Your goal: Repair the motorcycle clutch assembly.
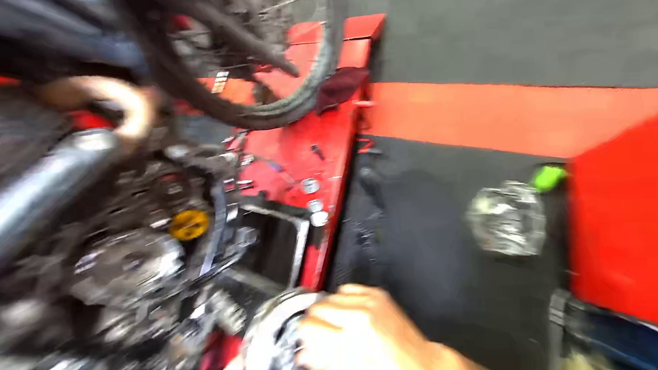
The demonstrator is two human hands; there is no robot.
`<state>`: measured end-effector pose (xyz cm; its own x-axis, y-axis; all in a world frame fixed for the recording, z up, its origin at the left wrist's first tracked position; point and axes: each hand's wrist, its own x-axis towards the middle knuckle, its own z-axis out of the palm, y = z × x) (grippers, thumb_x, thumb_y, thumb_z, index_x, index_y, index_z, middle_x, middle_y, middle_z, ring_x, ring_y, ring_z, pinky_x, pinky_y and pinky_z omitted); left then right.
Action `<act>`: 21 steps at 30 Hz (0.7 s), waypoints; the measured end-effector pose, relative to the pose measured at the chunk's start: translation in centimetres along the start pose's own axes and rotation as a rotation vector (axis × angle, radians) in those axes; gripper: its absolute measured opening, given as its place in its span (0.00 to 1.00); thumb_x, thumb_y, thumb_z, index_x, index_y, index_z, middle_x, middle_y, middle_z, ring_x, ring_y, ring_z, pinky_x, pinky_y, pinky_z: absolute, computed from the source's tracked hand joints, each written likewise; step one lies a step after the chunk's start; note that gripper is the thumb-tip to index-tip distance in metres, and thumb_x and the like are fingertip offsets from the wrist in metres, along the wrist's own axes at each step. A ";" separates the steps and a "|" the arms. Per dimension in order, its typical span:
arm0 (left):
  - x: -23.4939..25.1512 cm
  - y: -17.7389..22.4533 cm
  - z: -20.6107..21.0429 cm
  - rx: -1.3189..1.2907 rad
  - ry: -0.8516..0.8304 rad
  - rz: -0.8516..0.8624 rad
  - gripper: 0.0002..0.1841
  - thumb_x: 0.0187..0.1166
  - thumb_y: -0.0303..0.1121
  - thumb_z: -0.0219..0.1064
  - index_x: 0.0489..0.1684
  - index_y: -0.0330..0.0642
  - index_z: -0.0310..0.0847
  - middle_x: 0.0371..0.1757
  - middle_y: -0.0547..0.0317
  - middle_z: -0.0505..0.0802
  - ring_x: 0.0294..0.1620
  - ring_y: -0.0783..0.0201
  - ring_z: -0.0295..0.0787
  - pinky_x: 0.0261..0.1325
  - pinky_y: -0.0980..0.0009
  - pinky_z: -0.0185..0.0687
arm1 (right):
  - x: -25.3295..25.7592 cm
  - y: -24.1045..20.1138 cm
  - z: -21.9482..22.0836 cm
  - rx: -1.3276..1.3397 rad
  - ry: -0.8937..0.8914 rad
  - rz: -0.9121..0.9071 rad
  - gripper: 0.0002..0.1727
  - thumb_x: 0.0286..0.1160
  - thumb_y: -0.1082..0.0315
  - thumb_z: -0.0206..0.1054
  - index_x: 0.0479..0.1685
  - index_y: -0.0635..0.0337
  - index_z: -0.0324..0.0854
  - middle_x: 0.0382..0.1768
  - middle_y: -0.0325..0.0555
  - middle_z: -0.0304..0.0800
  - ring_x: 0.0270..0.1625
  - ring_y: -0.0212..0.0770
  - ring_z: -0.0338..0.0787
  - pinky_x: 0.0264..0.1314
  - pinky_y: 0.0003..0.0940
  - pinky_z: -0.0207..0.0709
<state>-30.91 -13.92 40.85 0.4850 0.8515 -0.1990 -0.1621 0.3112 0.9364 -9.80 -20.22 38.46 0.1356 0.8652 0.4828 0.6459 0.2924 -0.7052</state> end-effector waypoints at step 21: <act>0.5 -2.9 3.2 -0.721 0.067 -0.349 0.23 0.85 0.51 0.48 0.53 0.47 0.86 0.51 0.48 0.94 0.53 0.56 0.93 0.53 0.56 0.90 | 2.3 -1.6 -4.1 -0.107 -0.457 0.000 0.13 0.85 0.58 0.62 0.41 0.53 0.90 0.29 0.42 0.91 0.30 0.41 0.89 0.30 0.40 0.78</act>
<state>-27.49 -15.77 38.95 0.5617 0.6709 -0.4842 -0.5367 0.7409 0.4039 -7.45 -20.37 42.82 -0.1935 0.9629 0.1882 0.7230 0.2696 -0.6360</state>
